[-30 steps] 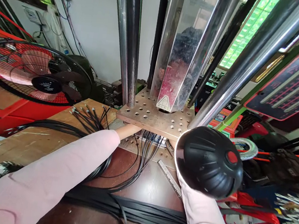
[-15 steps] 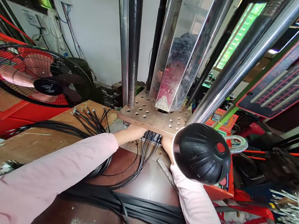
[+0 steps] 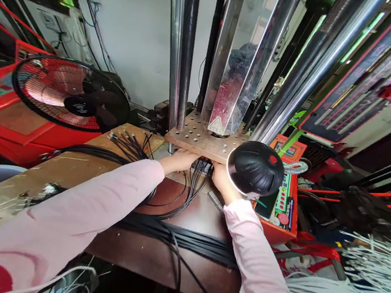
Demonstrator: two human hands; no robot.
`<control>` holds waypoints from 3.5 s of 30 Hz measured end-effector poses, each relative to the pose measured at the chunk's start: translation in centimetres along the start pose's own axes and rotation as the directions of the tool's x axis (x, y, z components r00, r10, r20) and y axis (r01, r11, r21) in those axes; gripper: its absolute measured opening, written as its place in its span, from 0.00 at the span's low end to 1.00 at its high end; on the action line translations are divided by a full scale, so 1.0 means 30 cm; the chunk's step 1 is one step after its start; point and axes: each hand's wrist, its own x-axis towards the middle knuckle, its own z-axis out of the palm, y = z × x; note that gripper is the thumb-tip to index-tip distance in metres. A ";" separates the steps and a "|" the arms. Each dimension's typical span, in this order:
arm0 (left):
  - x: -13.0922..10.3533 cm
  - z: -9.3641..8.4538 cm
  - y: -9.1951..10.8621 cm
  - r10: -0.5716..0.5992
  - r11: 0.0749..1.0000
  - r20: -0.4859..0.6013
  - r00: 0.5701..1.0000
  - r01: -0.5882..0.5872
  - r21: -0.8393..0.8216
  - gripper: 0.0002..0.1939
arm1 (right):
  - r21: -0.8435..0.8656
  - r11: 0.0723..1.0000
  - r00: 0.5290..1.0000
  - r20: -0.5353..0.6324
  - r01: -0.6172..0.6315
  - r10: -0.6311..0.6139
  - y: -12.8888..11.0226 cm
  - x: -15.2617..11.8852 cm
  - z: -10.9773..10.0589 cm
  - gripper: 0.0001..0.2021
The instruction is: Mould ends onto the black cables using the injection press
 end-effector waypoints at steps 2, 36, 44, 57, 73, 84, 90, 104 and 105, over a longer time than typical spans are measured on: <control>-0.102 -0.044 -0.029 0.048 0.999 -0.017 0.999 -0.048 0.021 0.30 | -0.013 1.000 1.000 0.029 0.008 -0.008 -0.014 -0.116 -0.087 0.25; -1.111 0.125 0.000 -0.130 0.989 -0.242 0.962 0.144 0.040 0.56 | -0.310 0.862 0.911 -0.036 -0.401 0.411 -0.304 -1.075 -0.075 0.50; -1.113 0.113 0.010 -0.135 0.987 -0.242 0.961 0.151 0.049 0.55 | -0.296 0.865 0.911 -0.056 -0.405 0.408 -0.298 -1.083 -0.074 0.50; -1.144 0.077 -0.042 -0.067 0.998 -0.191 0.979 0.064 -0.021 0.51 | -0.191 0.933 0.933 0.139 -0.305 0.333 -0.286 -1.092 -0.180 0.46; -0.691 -0.004 0.229 0.440 0.897 -0.005 0.898 -0.440 -0.048 0.18 | -0.231 0.945 0.940 0.198 -0.230 0.277 -0.092 -0.509 -0.101 0.17; -0.699 0.063 0.233 0.520 0.854 -0.246 0.818 -0.501 0.142 0.09 | 0.116 0.970 0.896 0.419 -0.213 0.147 -0.028 -0.481 -0.145 0.16; -0.694 0.026 0.236 0.469 0.882 -0.162 0.868 -0.470 0.035 0.09 | 0.041 0.992 0.845 0.529 -0.119 0.080 -0.071 -0.440 -0.192 0.15; -0.648 -0.024 0.232 0.150 0.835 0.132 0.980 -0.054 -0.548 0.10 | 0.086 0.992 0.836 0.548 -0.093 0.031 -0.422 -0.425 -0.217 0.10; -0.648 -0.027 0.233 0.149 0.829 0.127 0.981 -0.053 -0.557 0.10 | 0.042 0.993 0.839 0.540 -0.107 0.068 -0.423 -0.427 -0.229 0.10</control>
